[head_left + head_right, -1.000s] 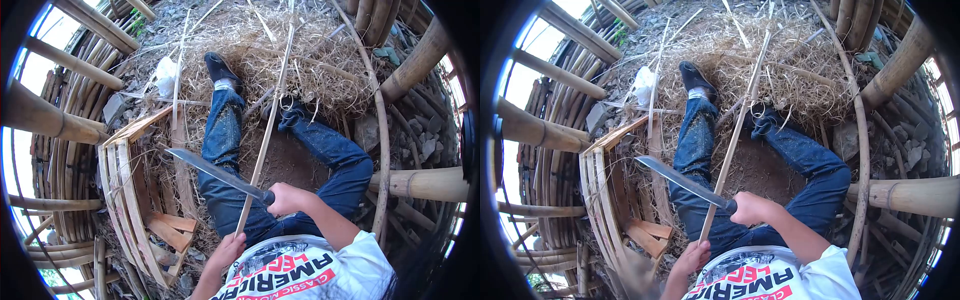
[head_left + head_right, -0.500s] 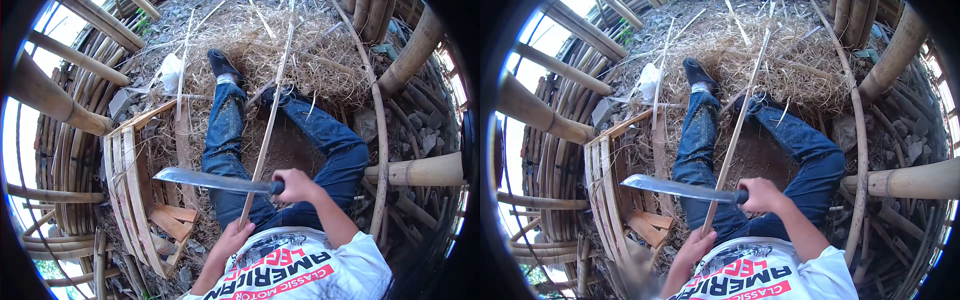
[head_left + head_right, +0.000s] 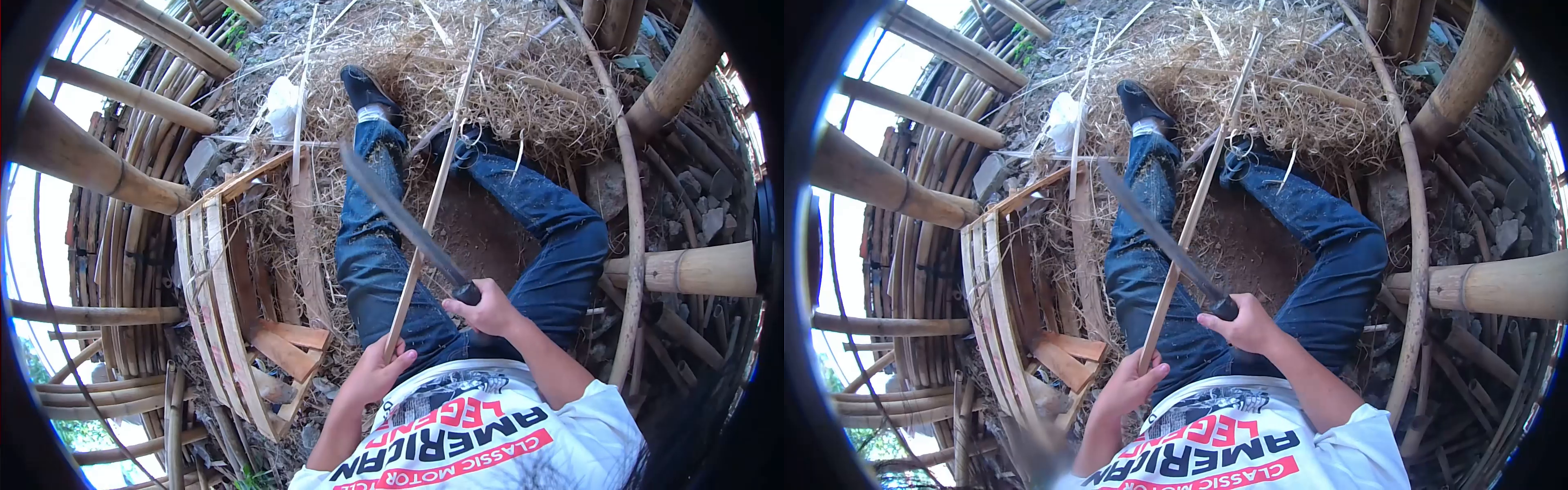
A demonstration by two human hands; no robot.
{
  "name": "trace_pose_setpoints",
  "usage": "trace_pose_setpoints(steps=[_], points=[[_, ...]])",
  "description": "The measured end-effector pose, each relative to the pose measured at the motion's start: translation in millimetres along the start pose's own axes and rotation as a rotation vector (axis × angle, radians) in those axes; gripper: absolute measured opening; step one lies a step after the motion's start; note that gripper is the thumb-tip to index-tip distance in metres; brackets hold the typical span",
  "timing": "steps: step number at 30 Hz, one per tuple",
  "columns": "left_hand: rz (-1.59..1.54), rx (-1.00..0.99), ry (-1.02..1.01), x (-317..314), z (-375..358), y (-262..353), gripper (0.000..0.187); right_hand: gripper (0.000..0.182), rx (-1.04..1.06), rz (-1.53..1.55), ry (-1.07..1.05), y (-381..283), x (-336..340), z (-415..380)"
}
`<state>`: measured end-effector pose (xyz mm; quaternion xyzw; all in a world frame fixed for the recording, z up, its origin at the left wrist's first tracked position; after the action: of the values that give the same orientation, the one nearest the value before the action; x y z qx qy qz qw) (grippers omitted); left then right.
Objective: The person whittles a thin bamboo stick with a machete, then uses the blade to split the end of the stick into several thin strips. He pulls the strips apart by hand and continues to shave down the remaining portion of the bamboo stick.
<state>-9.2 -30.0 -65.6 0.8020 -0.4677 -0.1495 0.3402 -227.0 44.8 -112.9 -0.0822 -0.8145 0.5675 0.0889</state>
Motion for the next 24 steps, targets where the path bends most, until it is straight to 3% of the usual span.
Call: trace_pose_setpoints(steps=[6,8,12,15,18,24], points=[[0.069,0.02,0.001,5,2,4,0.025,0.036,0.162,-0.156,-0.192,-22,0,-7],[0.013,0.002,0.056,7,1,4,0.023,0.03,-0.031,0.186,-0.198,-21,8,0],[-0.013,0.021,0.083,10,-5,2,0.021,0.025,0.043,0.195,-0.004,-2,42,31],[0.017,0.082,0.075,12,-15,5,0.021,0.036,0.049,0.211,0.189,9,77,56],[0.066,0.015,0.08,15,-15,6,0.021,0.043,0.034,0.19,0.353,16,101,74],[0.105,0.069,0.066,11,-9,15,0.024,0.039,-0.03,0.182,0.187,2,73,51]])
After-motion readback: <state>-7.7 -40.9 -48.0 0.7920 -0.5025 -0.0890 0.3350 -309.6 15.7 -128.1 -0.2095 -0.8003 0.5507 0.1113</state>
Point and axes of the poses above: each hand's wrist, its own z-axis towards the middle knuckle, its own x-axis out of the back of the hand, y = z × x, the point moved 4 cm from there along z, towards the middle knuckle, and after that the axes turned 10 degrees about x, right-handed, at the moved point
